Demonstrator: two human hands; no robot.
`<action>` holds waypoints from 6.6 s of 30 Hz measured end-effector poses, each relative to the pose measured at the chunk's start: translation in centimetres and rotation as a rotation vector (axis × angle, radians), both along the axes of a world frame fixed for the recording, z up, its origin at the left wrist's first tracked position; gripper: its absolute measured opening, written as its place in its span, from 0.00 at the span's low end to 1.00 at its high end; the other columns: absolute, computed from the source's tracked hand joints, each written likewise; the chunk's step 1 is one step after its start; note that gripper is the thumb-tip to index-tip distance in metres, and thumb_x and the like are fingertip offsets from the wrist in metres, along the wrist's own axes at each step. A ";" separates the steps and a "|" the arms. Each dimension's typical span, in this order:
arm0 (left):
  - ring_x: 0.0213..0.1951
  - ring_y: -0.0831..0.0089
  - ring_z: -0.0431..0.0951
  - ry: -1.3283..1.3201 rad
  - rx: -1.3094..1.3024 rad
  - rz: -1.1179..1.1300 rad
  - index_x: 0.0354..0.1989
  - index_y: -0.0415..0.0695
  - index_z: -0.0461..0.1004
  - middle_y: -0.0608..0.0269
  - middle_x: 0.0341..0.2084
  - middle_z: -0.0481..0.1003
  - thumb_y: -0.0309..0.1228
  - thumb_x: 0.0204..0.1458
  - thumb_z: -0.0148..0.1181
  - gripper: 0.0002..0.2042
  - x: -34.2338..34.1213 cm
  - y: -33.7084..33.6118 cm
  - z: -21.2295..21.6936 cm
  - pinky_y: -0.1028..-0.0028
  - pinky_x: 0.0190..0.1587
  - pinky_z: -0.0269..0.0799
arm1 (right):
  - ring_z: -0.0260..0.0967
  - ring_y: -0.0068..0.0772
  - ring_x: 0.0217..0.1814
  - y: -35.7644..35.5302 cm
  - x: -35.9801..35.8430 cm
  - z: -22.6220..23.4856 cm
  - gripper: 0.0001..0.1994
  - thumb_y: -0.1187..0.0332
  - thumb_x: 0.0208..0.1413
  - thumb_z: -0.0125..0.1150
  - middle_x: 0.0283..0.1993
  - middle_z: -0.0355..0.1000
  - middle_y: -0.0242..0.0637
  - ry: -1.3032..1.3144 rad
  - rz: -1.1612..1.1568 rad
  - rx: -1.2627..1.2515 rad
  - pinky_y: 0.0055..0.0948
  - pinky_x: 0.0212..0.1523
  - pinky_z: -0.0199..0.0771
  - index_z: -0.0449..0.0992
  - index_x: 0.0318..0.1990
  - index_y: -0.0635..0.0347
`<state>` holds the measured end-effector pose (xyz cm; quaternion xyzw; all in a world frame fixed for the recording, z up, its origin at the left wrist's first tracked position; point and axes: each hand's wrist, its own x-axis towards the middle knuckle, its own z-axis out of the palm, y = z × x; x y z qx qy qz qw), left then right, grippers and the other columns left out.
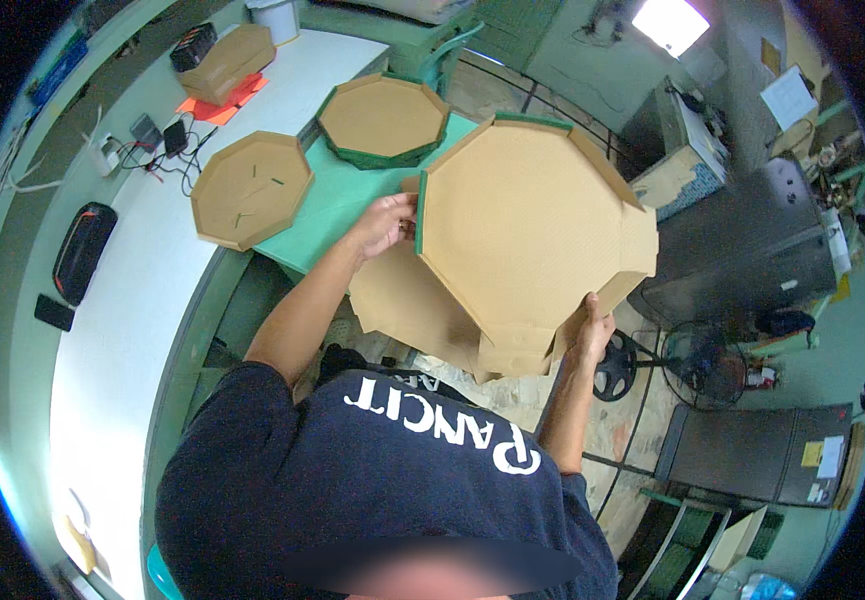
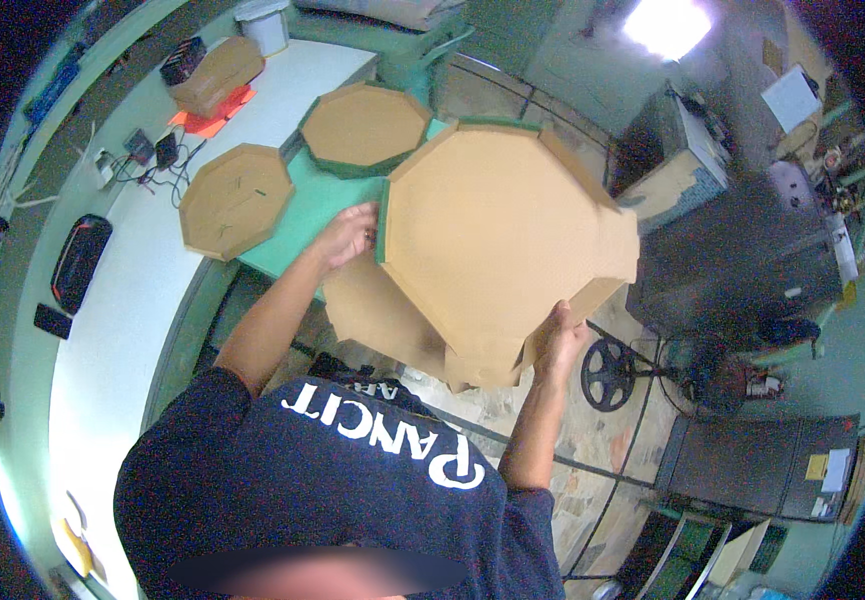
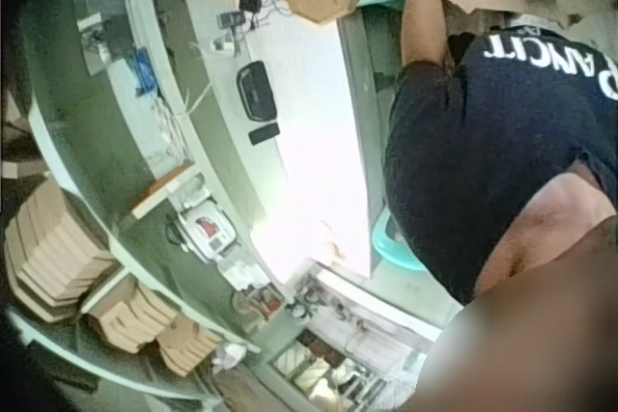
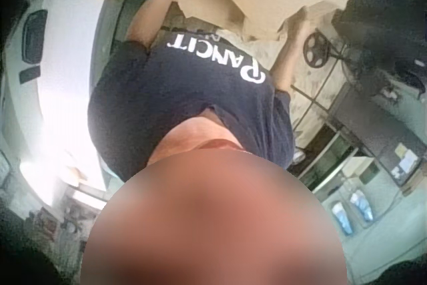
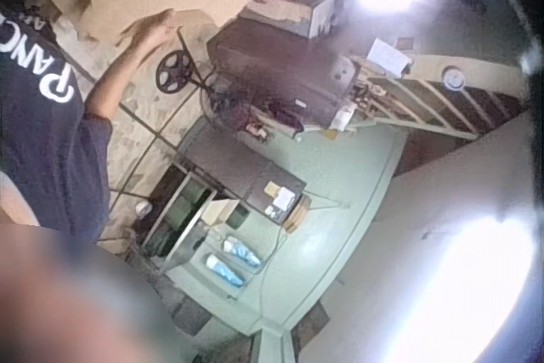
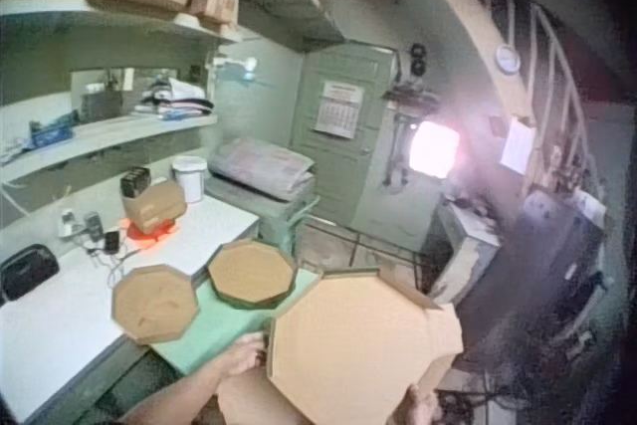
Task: The person folds octagonal cardboard pieces into shallow box shapes and stacks them on a green table. They repeatedly pick up flat cardboard, fold the side flaps inward, and place the formed boxes into a growing stack.
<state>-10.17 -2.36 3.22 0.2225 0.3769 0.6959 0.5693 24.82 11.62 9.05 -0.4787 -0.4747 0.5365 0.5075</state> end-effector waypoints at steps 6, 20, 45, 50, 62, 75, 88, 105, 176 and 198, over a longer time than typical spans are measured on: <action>0.28 0.75 0.78 0.490 -0.190 0.152 0.47 0.41 0.73 0.64 0.31 0.77 0.31 0.59 0.54 0.11 -2.7 -2.8 -2.0 0.74 0.31 0.76 | 0.70 0.33 0.47 -0.1 -1.5 -4.8 0.17 0.73 0.56 0.59 0.46 0.72 0.40 0.114 0.164 -0.198 0.33 0.52 0.70 0.68 0.52 0.70; 0.51 0.52 0.72 1.541 -0.558 0.243 0.42 0.40 0.76 0.49 0.46 0.75 0.44 0.54 0.58 0.18 -7.5 -6.4 -4.5 0.58 0.53 0.69 | 0.75 0.40 0.31 -0.1 0.4 -16.2 0.14 0.62 0.57 0.61 0.31 0.75 0.40 -0.716 0.465 -0.089 0.39 0.36 0.77 0.74 0.45 0.60; 0.45 0.61 0.79 1.703 0.045 -0.131 0.34 0.47 0.79 0.61 0.33 0.80 0.34 0.51 0.63 0.06 4.3 -2.3 -10.9 0.51 0.67 0.53 | 0.53 0.50 0.70 -0.5 -5.6 -14.1 0.29 0.59 0.47 0.61 0.62 0.61 0.52 -1.121 0.987 1.225 0.44 0.73 0.44 0.69 0.54 0.69; 0.59 0.59 0.71 1.730 0.209 -0.068 0.38 0.44 0.79 0.60 0.41 0.80 0.36 0.52 0.63 0.10 4.6 -2.9 -11.5 0.49 0.68 0.49 | 0.36 0.57 0.76 -2.1 -4.1 -12.9 0.54 0.32 0.44 0.54 0.71 0.45 0.62 -1.310 1.098 1.175 0.46 0.75 0.34 0.55 0.65 0.78; 0.54 0.60 0.72 1.604 -0.048 -0.012 0.43 0.42 0.76 0.54 0.42 0.77 0.41 0.55 0.58 0.15 4.4 -3.0 -11.2 0.49 0.66 0.49 | 0.69 0.46 0.47 -0.5 -8.2 -12.7 0.13 0.59 0.59 0.54 0.37 0.70 0.43 -0.943 0.776 0.834 0.46 0.62 0.57 0.73 0.36 0.62; 0.52 0.63 0.70 1.917 -0.028 -0.036 0.40 0.54 0.80 0.65 0.39 0.74 0.40 0.47 0.65 0.12 6.4 -3.0 -9.8 0.47 0.64 0.49 | 0.65 0.39 0.45 -1.5 -7.4 -14.6 0.12 0.62 0.51 0.62 0.37 0.68 0.37 -1.051 0.957 1.249 0.38 0.48 0.66 0.76 0.39 0.56; 0.42 0.64 0.78 -0.071 -0.448 0.215 0.49 0.44 0.72 0.56 0.47 0.72 0.37 0.54 0.62 0.16 10.9 1.5 -2.8 0.62 0.41 0.76 | 0.65 0.35 0.40 -2.4 -10.1 -7.7 0.10 0.64 0.37 0.64 0.32 0.68 0.30 -1.022 0.415 1.402 0.41 0.45 0.62 0.73 0.29 0.51; 0.39 0.70 0.77 0.704 -0.486 0.214 0.42 0.37 0.73 0.61 0.35 0.76 0.24 0.47 0.59 0.12 4.2 1.6 -2.7 0.70 0.41 0.73 | 0.65 0.28 0.45 -1.8 0.4 1.8 0.20 0.59 0.59 0.60 0.46 0.72 0.33 -0.064 0.275 0.260 0.29 0.47 0.65 0.71 0.50 0.68; 0.53 0.64 0.74 1.793 0.147 -0.165 0.38 0.51 0.79 0.68 0.36 0.80 0.38 0.51 0.62 0.09 5.4 -2.9 -10.9 0.45 0.67 0.47 | 0.45 0.59 0.73 -4.0 -1.3 -14.1 0.52 0.35 0.45 0.57 0.69 0.49 0.63 -1.139 0.957 1.134 0.50 0.73 0.37 0.59 0.60 0.82; 0.47 0.66 0.74 1.922 0.119 0.038 0.43 0.56 0.78 0.68 0.39 0.75 0.43 0.46 0.66 0.15 7.7 -3.5 -10.5 0.45 0.63 0.49 | 0.68 0.39 0.48 -2.2 -5.2 -13.7 0.15 0.60 0.53 0.60 0.39 0.69 0.38 -0.949 0.868 1.123 0.39 0.47 0.66 0.76 0.46 0.55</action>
